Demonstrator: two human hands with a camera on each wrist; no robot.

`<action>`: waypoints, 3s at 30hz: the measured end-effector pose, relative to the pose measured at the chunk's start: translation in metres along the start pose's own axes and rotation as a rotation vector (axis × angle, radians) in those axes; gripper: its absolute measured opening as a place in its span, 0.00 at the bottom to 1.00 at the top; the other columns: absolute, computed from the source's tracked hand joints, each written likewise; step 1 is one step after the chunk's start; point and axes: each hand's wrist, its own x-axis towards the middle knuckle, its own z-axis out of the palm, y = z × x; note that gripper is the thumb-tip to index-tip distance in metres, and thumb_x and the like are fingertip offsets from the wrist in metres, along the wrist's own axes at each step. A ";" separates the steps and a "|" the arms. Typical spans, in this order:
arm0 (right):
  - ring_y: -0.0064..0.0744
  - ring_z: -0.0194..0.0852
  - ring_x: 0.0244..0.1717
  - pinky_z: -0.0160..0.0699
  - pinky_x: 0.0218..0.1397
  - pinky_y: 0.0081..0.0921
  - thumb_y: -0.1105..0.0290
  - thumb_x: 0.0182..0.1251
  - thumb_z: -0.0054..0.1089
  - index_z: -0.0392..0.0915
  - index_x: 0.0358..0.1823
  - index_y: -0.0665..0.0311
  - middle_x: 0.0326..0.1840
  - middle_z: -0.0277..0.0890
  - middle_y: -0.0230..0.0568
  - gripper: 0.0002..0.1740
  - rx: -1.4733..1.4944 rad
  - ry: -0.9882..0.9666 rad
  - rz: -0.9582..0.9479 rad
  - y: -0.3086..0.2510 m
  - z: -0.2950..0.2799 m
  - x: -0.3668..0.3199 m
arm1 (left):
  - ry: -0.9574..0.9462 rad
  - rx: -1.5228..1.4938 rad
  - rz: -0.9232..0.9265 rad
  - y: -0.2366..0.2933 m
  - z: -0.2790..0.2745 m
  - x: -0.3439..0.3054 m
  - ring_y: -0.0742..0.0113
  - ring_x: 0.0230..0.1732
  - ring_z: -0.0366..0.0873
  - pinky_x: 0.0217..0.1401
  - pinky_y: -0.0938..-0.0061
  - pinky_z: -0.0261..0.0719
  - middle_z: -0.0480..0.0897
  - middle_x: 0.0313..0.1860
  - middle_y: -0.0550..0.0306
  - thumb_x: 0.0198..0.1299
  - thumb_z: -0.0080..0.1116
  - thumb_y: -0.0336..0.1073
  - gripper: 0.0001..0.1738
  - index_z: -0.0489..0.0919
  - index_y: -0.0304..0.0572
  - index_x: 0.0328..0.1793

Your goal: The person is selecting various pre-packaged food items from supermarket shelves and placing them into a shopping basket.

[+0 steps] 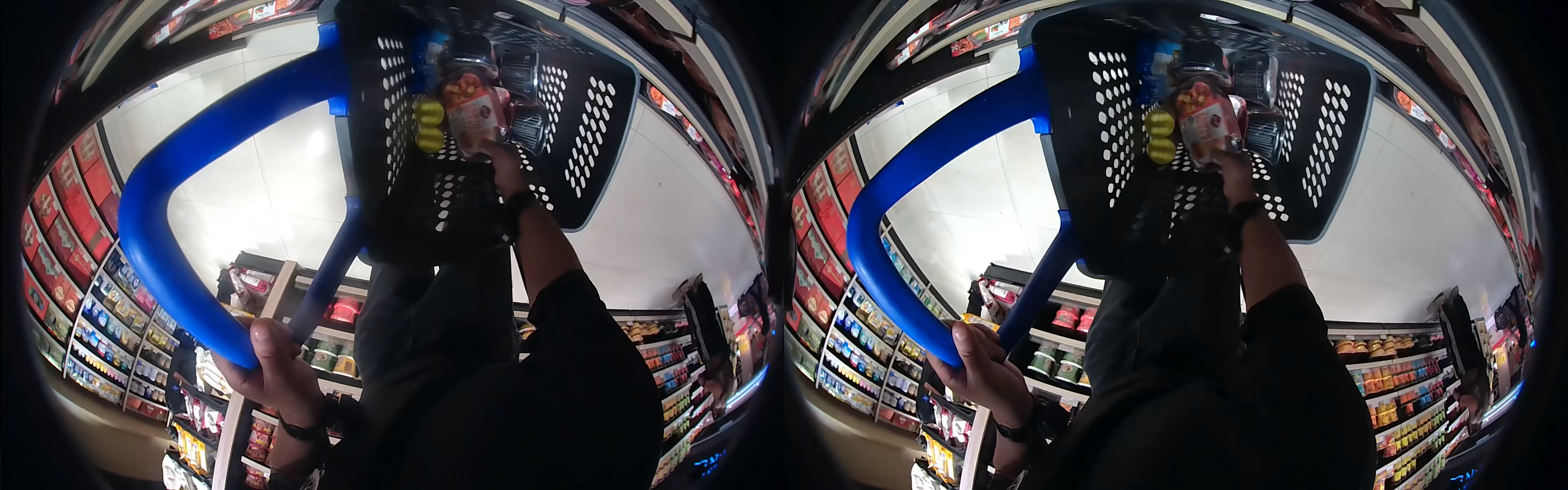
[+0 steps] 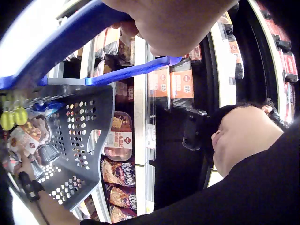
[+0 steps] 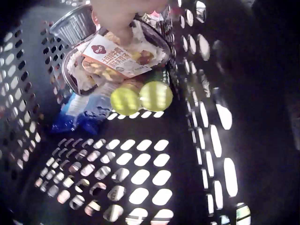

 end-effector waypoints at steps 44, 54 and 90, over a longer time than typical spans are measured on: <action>0.30 0.72 0.64 0.65 0.69 0.25 0.75 0.61 0.64 0.67 0.73 0.67 0.63 0.76 0.39 0.36 0.412 -0.414 -0.112 -0.370 -0.140 -0.299 | -0.140 0.255 0.181 0.018 -0.029 -0.009 0.41 0.40 0.81 0.44 0.53 0.76 0.82 0.38 0.39 0.63 0.64 0.44 0.22 0.74 0.35 0.54; 0.29 0.71 0.63 0.62 0.70 0.24 0.66 0.65 0.61 0.73 0.67 0.67 0.62 0.76 0.38 0.29 0.141 -0.580 -0.312 -0.410 -0.093 -0.326 | -0.701 -0.908 -0.307 0.042 -0.083 -0.093 0.65 0.59 0.82 0.63 0.68 0.82 0.80 0.62 0.47 0.72 0.56 0.48 0.30 0.67 0.33 0.71; 0.30 0.69 0.67 0.70 0.67 0.29 0.59 0.68 0.66 0.54 0.78 0.64 0.69 0.69 0.42 0.43 0.074 -0.572 -0.259 -0.472 0.284 -0.398 | -0.645 -1.199 -0.219 -0.157 -0.330 0.024 0.59 0.66 0.76 0.68 0.62 0.75 0.74 0.68 0.50 0.75 0.45 0.54 0.34 0.62 0.36 0.76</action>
